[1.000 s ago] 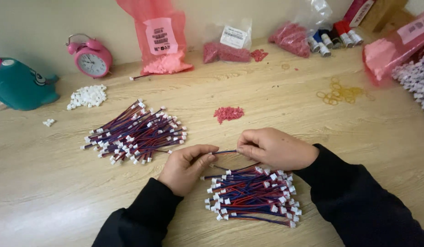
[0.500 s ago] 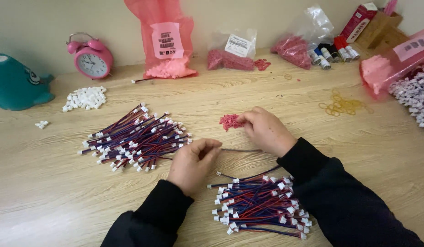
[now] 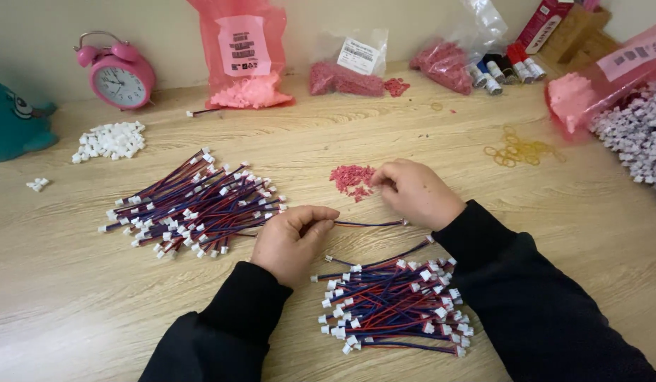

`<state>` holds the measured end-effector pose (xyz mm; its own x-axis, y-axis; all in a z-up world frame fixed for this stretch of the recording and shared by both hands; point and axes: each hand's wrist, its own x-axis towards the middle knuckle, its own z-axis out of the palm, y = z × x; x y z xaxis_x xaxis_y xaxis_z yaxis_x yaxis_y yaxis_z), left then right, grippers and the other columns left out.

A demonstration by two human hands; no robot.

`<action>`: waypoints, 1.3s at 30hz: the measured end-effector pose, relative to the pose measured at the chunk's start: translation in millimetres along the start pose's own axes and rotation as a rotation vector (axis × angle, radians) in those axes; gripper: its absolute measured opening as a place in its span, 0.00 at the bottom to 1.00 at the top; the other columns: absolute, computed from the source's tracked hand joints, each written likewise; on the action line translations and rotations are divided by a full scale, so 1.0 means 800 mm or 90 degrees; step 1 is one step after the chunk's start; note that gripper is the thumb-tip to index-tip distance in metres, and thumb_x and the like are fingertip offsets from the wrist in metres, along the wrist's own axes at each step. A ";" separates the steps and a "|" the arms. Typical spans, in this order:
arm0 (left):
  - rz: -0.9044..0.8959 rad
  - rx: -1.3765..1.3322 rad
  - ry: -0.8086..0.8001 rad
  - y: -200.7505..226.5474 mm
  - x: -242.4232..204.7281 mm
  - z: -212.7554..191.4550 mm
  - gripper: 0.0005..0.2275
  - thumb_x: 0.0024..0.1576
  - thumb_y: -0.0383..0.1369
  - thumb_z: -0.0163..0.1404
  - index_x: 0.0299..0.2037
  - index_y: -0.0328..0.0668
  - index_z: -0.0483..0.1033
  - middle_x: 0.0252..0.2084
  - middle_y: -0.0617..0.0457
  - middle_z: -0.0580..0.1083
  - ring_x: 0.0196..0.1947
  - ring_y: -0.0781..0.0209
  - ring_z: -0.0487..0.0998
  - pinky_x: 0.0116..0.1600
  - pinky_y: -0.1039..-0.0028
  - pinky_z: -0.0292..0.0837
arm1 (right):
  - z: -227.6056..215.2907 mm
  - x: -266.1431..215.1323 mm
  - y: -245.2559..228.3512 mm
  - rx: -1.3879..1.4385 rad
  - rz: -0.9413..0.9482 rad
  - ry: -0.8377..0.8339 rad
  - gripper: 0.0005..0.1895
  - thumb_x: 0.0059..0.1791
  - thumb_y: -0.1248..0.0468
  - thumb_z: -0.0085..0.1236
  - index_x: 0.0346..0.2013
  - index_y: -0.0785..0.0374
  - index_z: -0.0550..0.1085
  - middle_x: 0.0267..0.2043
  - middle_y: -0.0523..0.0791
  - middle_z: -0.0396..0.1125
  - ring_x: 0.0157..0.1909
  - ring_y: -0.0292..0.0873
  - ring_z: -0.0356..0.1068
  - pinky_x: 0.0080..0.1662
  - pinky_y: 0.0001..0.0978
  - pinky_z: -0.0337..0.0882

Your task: Assembling small wire harnesses by attaching plastic connectors to wire ends

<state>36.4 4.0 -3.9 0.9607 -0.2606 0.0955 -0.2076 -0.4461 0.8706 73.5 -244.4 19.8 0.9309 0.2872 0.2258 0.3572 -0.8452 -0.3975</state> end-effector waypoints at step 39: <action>-0.136 -0.305 0.057 -0.007 0.006 0.011 0.10 0.51 0.30 0.58 0.43 0.45 0.83 0.28 0.53 0.79 0.27 0.69 0.76 0.35 0.81 0.75 | -0.024 -0.029 -0.104 0.607 0.123 -0.069 0.09 0.46 0.74 0.56 0.41 0.70 0.76 0.30 0.51 0.75 0.32 0.40 0.75 0.37 0.30 0.77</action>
<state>40.6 -2.0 -12.8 0.9887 -0.1235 -0.0854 0.0817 -0.0348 0.9961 20.5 -189.6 64.3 0.9649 0.2621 0.0176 0.0658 -0.1762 -0.9822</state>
